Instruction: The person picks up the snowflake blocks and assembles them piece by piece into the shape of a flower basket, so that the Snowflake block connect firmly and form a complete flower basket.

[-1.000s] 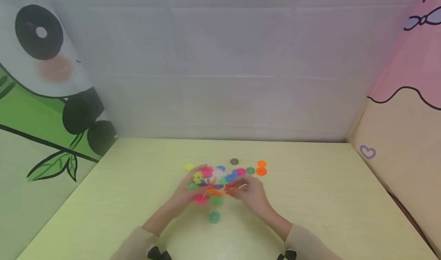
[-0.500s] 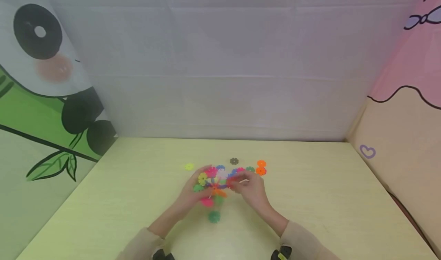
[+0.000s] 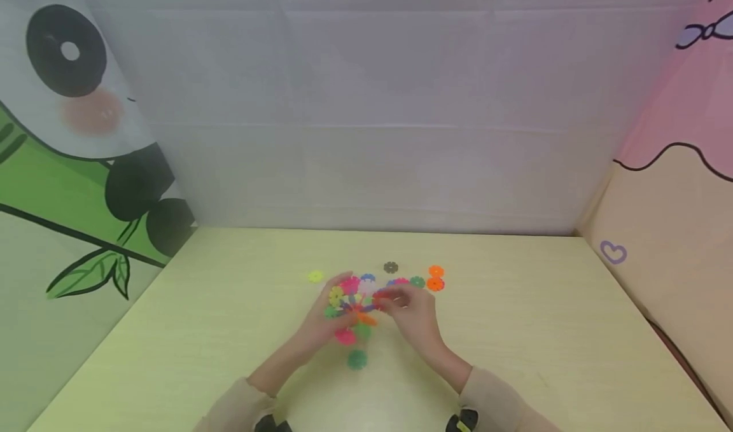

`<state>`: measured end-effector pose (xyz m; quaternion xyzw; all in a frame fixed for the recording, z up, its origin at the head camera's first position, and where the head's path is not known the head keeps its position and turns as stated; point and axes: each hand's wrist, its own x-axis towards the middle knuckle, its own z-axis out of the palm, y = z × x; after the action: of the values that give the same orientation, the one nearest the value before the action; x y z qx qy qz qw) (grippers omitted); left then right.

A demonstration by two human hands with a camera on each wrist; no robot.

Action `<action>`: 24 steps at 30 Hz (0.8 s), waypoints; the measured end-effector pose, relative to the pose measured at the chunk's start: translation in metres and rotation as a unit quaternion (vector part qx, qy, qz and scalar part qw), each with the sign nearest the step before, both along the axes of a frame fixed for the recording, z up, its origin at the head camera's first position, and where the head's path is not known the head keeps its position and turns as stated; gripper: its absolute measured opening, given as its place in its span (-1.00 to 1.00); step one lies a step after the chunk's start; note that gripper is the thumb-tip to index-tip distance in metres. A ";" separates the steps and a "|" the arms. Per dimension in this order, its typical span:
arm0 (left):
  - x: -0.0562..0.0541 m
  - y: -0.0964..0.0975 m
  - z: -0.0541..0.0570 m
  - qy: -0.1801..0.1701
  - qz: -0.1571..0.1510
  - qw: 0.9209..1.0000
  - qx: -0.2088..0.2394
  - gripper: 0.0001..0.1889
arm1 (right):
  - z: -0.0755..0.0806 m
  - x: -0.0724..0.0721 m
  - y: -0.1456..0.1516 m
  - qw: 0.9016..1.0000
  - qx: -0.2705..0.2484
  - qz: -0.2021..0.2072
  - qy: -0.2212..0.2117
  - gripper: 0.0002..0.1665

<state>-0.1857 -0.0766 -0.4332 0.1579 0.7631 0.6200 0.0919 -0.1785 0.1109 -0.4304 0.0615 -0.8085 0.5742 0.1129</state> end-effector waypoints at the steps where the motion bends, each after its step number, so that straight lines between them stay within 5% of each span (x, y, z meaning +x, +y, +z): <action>1: 0.000 0.001 0.000 0.002 0.006 1.000 0.002 -0.35 | 0.000 0.000 0.000 1.000 -0.003 -0.001 0.002 -0.83; 11: 0.007 0.009 0.000 0.062 0.052 0.997 0.018 -0.37 | -0.003 0.000 -0.006 0.998 -0.058 -0.002 -0.008 -0.82; 17: 0.004 0.010 -0.001 0.065 0.020 0.998 -0.001 -0.35 | -0.005 -0.006 0.000 0.998 -0.047 0.013 -0.030 -0.83; 24: -0.007 0.002 -0.004 -0.043 -0.060 0.997 0.029 -0.40 | -0.005 -0.020 0.023 0.992 -0.044 0.112 -0.041 -0.73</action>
<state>-0.1930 -0.0743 -0.4370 0.1796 0.7291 0.6414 0.1574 -0.1981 0.1340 -0.4356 0.1233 -0.7747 0.6199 0.0169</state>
